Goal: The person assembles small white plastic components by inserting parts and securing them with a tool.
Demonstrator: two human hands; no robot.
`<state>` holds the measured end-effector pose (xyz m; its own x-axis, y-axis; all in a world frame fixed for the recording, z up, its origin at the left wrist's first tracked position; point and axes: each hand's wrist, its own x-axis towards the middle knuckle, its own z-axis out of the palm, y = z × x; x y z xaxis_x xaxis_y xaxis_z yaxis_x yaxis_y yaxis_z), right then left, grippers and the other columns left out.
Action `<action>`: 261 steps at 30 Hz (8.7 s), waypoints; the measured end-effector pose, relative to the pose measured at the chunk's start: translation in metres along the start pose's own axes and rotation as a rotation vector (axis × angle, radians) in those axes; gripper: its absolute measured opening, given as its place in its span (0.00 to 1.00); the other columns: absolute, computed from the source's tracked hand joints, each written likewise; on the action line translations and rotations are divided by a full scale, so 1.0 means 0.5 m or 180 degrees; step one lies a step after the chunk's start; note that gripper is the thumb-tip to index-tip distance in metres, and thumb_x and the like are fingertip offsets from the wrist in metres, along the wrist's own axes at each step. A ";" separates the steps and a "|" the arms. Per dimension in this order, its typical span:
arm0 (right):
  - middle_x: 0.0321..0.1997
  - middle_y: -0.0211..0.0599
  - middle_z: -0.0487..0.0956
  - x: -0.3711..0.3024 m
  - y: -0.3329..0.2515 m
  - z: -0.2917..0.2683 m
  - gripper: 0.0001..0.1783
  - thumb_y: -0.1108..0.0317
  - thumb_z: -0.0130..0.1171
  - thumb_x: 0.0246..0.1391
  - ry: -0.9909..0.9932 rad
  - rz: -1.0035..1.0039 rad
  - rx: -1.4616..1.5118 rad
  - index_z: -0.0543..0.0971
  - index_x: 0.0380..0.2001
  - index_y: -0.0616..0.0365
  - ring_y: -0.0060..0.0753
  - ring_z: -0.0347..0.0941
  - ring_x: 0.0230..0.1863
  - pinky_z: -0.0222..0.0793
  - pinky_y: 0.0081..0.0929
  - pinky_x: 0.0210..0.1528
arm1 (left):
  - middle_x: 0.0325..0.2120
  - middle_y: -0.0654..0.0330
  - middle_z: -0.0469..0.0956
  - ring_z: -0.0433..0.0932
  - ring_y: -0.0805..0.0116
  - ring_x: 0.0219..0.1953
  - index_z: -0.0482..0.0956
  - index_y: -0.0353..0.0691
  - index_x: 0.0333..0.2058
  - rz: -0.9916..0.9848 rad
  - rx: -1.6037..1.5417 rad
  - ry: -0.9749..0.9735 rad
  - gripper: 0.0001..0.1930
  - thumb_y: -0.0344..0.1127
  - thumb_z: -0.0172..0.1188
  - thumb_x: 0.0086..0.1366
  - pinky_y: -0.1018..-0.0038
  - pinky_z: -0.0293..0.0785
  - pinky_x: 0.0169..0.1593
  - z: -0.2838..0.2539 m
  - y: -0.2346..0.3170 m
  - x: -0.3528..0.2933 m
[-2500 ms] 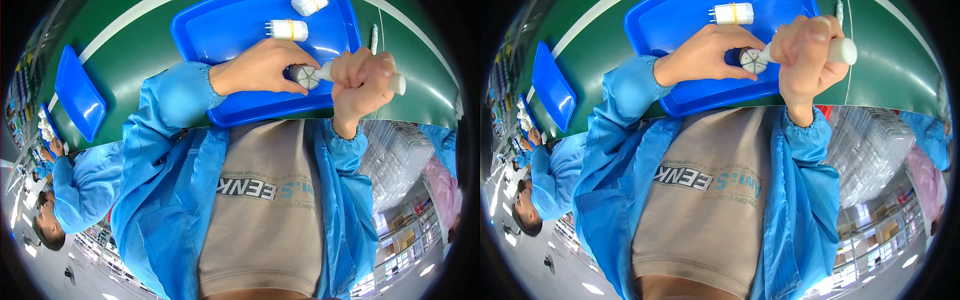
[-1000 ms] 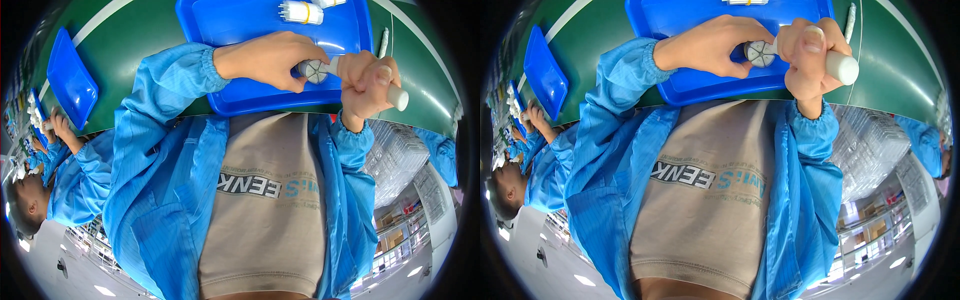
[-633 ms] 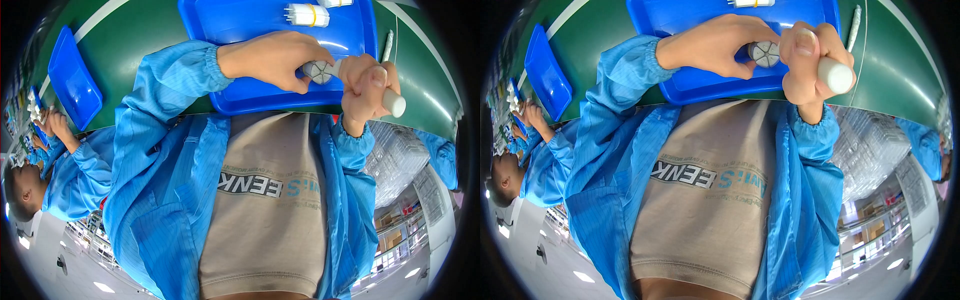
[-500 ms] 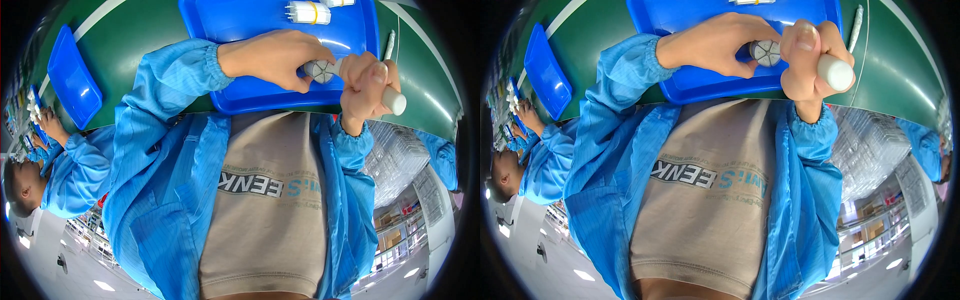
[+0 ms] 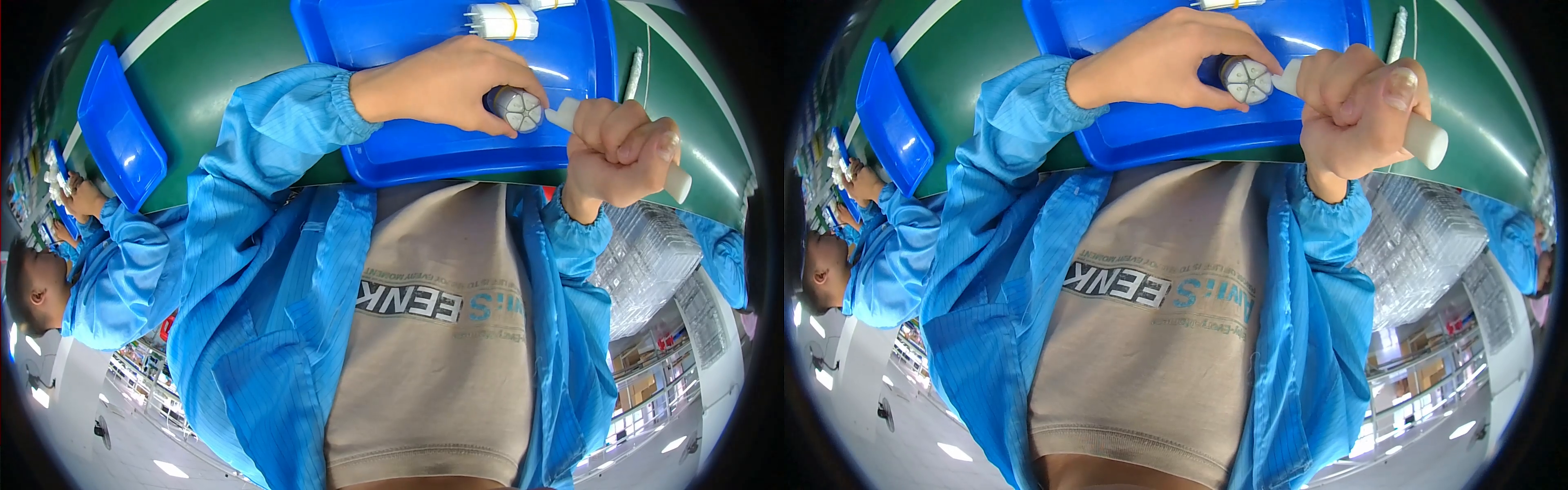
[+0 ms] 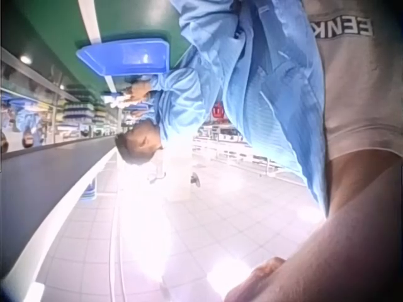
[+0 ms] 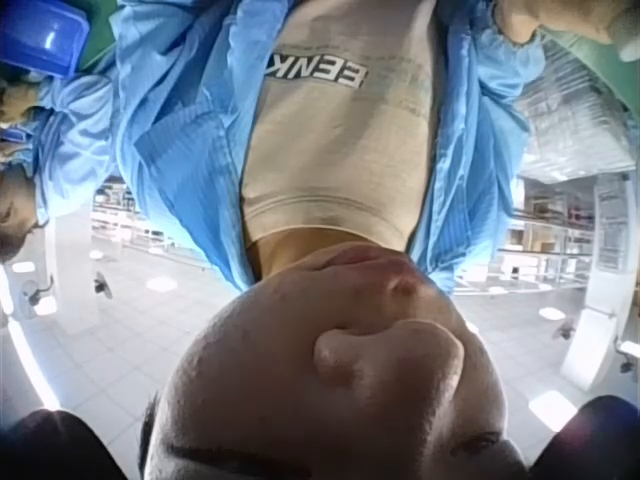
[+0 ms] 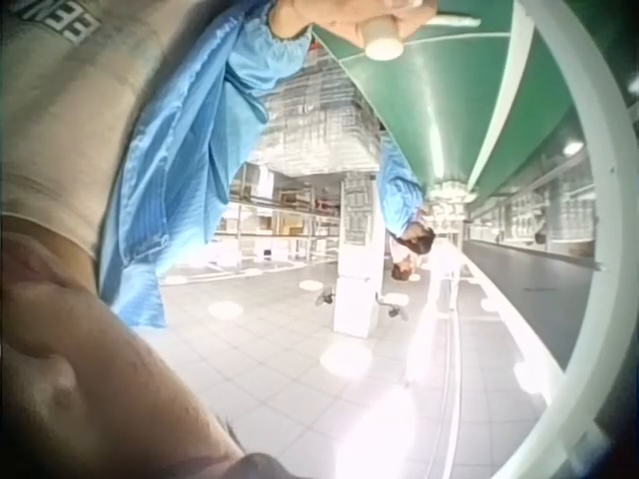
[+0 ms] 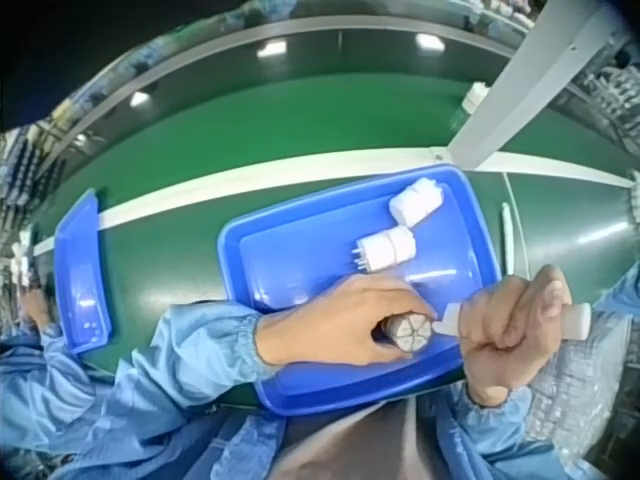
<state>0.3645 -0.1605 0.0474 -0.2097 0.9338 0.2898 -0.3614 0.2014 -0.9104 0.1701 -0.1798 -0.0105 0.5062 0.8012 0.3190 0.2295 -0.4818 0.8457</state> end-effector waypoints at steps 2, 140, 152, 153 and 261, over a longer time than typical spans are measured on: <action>0.11 0.27 0.55 0.004 0.004 -0.002 0.21 0.57 0.44 0.68 -0.0146 -0.0092 0.0033 0.58 0.20 0.50 0.19 0.42 0.11 0.42 0.26 0.15 | 0.41 0.51 0.83 0.82 0.50 0.42 0.83 0.40 0.47 -0.0055 -0.0113 -0.0028 0.23 0.38 0.70 0.50 0.62 0.79 0.47 0.001 0.000 -0.003; 0.32 0.41 0.81 0.034 0.051 -0.016 0.30 0.65 0.68 0.56 -0.2038 0.0923 -0.2287 0.72 0.62 0.42 0.40 0.81 0.32 0.77 0.31 0.35 | 0.50 0.43 0.76 0.74 0.45 0.54 0.69 0.34 0.58 -0.0458 0.2949 0.1074 0.36 0.48 0.70 0.57 0.59 0.70 0.57 -0.285 0.041 0.094; 0.15 0.20 0.54 0.065 -0.017 -0.020 0.19 0.55 0.47 0.71 0.0500 0.0909 -0.0027 0.68 0.25 0.52 0.14 0.42 0.14 0.38 0.20 0.16 | 0.45 0.56 0.81 0.83 0.52 0.42 0.80 0.42 0.48 -0.0483 0.1252 0.0049 0.32 0.60 0.71 0.52 0.63 0.80 0.43 -0.055 0.001 0.023; 0.15 0.20 0.54 0.063 -0.020 -0.009 0.19 0.55 0.47 0.71 0.0514 0.0923 -0.0038 0.68 0.25 0.52 0.14 0.42 0.14 0.38 0.20 0.16 | 0.44 0.58 0.82 0.83 0.53 0.42 0.81 0.43 0.46 -0.0313 0.1059 0.0090 0.29 0.58 0.71 0.52 0.64 0.81 0.42 -0.047 0.000 0.025; 0.14 0.32 0.60 0.003 0.038 0.015 0.20 0.64 0.50 0.67 -0.0629 0.0202 -0.0115 0.59 0.21 0.54 0.21 0.49 0.16 0.46 0.28 0.18 | 0.29 0.50 0.77 0.77 0.49 0.37 0.77 0.41 0.49 -0.0395 0.0195 -0.0591 0.27 0.38 0.64 0.46 0.56 0.75 0.38 -0.012 0.015 0.004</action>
<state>0.3505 -0.1575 0.0327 -0.4065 0.8696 0.2804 -0.3095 0.1577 -0.9377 0.1677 -0.1795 -0.0009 0.6140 0.7793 0.1254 0.3465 -0.4088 0.8443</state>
